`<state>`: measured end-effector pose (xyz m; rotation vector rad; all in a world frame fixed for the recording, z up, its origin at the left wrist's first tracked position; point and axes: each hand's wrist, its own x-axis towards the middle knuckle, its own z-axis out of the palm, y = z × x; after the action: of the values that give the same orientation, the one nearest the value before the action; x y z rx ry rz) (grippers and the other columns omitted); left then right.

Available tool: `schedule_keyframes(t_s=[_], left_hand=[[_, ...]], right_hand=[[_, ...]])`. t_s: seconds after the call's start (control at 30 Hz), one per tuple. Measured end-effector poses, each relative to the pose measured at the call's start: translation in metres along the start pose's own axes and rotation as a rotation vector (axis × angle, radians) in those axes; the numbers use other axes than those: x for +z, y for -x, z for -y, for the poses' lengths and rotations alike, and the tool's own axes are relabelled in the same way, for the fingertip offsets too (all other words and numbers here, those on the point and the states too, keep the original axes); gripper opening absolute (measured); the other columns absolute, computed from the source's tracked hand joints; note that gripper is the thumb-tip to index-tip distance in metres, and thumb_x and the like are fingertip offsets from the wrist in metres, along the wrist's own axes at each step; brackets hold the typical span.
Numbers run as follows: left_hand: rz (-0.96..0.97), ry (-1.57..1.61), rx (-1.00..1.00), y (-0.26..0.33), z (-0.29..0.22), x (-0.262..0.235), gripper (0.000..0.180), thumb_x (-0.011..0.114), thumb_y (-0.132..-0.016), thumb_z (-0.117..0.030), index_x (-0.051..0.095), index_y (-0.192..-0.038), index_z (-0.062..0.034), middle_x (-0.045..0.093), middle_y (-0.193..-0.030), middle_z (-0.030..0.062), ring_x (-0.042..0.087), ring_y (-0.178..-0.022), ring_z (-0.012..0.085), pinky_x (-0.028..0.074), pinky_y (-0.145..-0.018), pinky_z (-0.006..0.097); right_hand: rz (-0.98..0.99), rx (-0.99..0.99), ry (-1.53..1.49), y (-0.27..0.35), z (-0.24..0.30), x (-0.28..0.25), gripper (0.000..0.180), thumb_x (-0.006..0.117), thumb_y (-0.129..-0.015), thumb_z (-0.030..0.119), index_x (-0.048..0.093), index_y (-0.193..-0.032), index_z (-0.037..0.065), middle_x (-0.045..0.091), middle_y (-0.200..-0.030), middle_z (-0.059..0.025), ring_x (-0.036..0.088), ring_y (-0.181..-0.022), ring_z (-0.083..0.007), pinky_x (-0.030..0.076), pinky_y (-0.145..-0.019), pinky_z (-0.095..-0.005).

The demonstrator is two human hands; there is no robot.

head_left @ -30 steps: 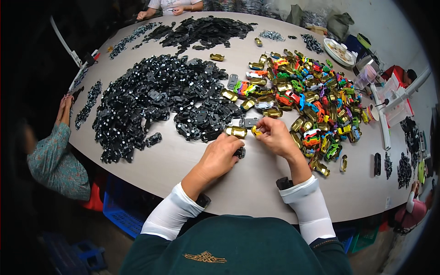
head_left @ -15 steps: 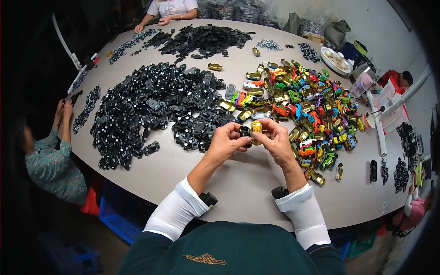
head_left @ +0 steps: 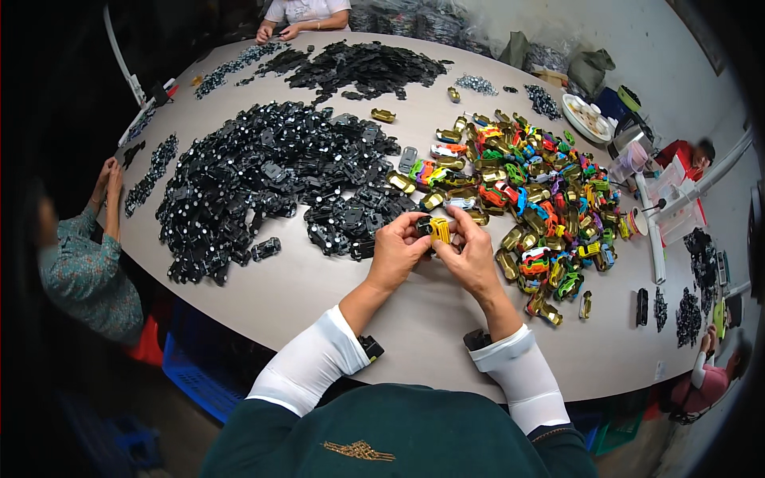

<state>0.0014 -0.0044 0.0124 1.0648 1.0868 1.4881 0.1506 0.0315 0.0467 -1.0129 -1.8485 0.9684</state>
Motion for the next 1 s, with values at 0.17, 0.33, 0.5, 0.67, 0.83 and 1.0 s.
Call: schedule_keyframes(t_s=[0.17, 0.33, 0.5, 0.67, 0.83, 1.0], left_hand=[[0.085, 0.07, 0.035, -0.004, 0.013, -0.002, 0.036, 0.061, -0.087, 0.002, 0.055, -0.122, 0.0041, 0.066, -0.105, 0.0077, 0.065, -0.085, 0.0096, 0.056, -0.074, 0.024], [-0.013, -0.125, 0.031, -0.001, 0.008, 0.0, 0.028, 0.056, -0.087, 0.003, 0.061, -0.115, 0.0038, 0.069, -0.098, 0.0058, 0.065, -0.082, 0.0098, 0.055, -0.073, 0.023], [-0.051, -0.412, 0.2, 0.003, 0.004, 0.002, 0.035, 0.057, -0.083, 0.003, 0.061, -0.118, 0.0035, 0.071, -0.097, 0.0114, 0.068, -0.081, 0.0113, 0.054, -0.073, 0.025], [-0.022, -0.576, 0.378, 0.005, -0.001, 0.003, 0.042, 0.058, -0.079, 0.005, 0.059, -0.12, 0.0014, 0.069, -0.095, 0.0188, 0.07, -0.078, 0.0242, 0.054, -0.071, 0.03], [0.004, -0.629, 0.488, 0.004, -0.004, 0.004, 0.042, 0.056, -0.078, 0.006, 0.058, -0.119, 0.0032, 0.066, -0.097, 0.0235, 0.067, -0.081, 0.0346, 0.053, -0.072, 0.037], [0.006, -0.626, 0.487, 0.003, 0.002, 0.003, 0.043, 0.058, -0.078, 0.008, 0.058, -0.121, 0.0035, 0.068, -0.101, 0.0197, 0.069, -0.083, 0.027, 0.054, -0.075, 0.034]], right_hand=[[-0.072, -0.012, 0.184, -0.001, 0.005, -0.004, 0.034, 0.07, -0.074, 0.012, 0.064, -0.103, -0.004, 0.066, -0.073, -0.008, 0.052, -0.053, -0.0085, 0.043, -0.05, -0.0271], [-0.142, -0.108, 0.263, 0.009, 0.016, 0.0, 0.041, 0.07, -0.074, 0.012, 0.064, -0.111, -0.005, 0.059, -0.062, -0.0068, 0.044, -0.048, -0.0069, 0.038, -0.046, -0.0245], [-0.119, -0.234, 0.399, 0.011, 0.017, 0.006, 0.038, 0.065, -0.074, 0.008, 0.061, -0.109, -0.005, 0.066, -0.082, -0.0215, 0.064, -0.067, -0.0371, 0.051, -0.062, -0.0422], [-0.126, -0.254, 0.414, 0.008, 0.012, 0.005, 0.033, 0.064, -0.075, 0.008, 0.06, -0.106, -0.004, 0.065, -0.078, -0.0215, 0.064, -0.067, -0.0375, 0.05, -0.061, -0.0436], [-0.092, -0.238, 0.472, 0.008, 0.009, 0.001, 0.035, 0.064, -0.076, 0.008, 0.059, -0.109, 0.0, 0.065, -0.077, -0.0199, 0.063, -0.066, -0.0375, 0.05, -0.06, -0.0447], [-0.09, -0.205, 0.539, 0.009, 0.002, 0.005, 0.039, 0.064, -0.079, 0.009, 0.059, -0.117, 0.002, 0.066, -0.078, -0.0189, 0.064, -0.067, -0.0366, 0.051, -0.062, -0.0447]])
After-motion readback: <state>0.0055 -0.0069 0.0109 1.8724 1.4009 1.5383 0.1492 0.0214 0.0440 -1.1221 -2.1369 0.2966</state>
